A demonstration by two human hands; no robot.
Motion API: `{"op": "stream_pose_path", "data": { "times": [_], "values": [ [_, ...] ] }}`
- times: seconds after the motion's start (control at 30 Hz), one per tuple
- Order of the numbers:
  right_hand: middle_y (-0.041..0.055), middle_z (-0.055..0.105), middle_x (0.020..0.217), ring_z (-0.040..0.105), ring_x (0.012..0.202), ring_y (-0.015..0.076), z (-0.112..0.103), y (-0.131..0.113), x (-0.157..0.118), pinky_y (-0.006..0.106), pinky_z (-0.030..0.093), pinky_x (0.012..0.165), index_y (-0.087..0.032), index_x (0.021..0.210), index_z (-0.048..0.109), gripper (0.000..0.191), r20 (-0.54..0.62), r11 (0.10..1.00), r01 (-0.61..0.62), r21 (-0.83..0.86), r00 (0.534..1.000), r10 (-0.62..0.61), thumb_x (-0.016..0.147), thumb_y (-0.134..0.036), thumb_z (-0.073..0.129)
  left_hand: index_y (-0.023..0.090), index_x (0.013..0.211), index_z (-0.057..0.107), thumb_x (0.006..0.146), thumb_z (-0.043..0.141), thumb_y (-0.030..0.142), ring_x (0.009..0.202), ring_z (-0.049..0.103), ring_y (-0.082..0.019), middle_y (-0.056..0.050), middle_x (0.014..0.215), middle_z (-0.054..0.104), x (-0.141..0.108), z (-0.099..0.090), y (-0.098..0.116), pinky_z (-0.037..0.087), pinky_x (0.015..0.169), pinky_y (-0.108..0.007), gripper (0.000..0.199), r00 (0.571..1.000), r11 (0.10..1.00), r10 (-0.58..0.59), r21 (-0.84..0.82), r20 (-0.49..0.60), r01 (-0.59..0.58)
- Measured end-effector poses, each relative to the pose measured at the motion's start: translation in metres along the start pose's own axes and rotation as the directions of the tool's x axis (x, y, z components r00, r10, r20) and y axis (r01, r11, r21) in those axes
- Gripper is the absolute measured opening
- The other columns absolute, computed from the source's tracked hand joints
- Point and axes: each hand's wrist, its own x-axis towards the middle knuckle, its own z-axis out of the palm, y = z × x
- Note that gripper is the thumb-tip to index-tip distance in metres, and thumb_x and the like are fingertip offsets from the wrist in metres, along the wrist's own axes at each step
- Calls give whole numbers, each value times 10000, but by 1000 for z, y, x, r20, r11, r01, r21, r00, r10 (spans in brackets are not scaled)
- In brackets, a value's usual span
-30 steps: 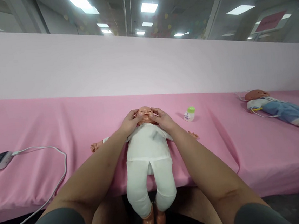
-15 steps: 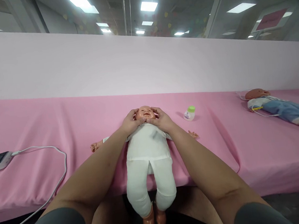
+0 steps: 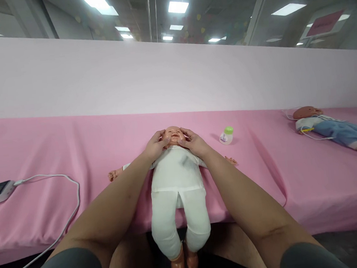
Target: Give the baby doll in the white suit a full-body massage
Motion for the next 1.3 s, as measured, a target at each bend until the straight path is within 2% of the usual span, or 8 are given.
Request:
{"op": "stream_pose_path", "data": {
  "times": [0.2,0.5,1.07,1.3],
  "values": [
    [122,603,1471,561,1371,264,2,-6,-4,438,457,1175,-219,1519,483,871,-24,999,-36,-19,999,36,774,-464,862,243,1363,623,835,774,501,1132,680,-284,-118,1299,694,0,0,-1,527,943,-403,606,1000,1000,3,24,-7,-2],
    [125,633,1424,565,1366,269,2,-5,-1,432,472,1159,-221,1483,509,853,-26,999,-36,21,999,36,757,-490,866,221,1335,646,787,813,451,1136,678,-306,-124,1282,706,-6,6,9,537,956,-421,618,998,1000,-2,18,-59,3],
    [111,635,1422,555,1373,276,2,-6,-2,445,470,1158,-238,1485,512,829,-39,998,-42,-39,998,41,774,-503,845,213,1351,639,795,796,464,1167,666,-320,-132,1295,701,-9,7,15,523,991,-447,629,998,997,-1,71,-63,5],
    [101,612,1455,583,1344,281,0,2,2,448,488,1143,-261,1478,520,847,-32,1000,-30,5,999,30,746,-517,863,217,1336,643,800,794,479,1185,660,-321,-128,1298,702,-9,7,13,527,994,-446,616,998,998,7,70,-62,-2]
  ]
}}
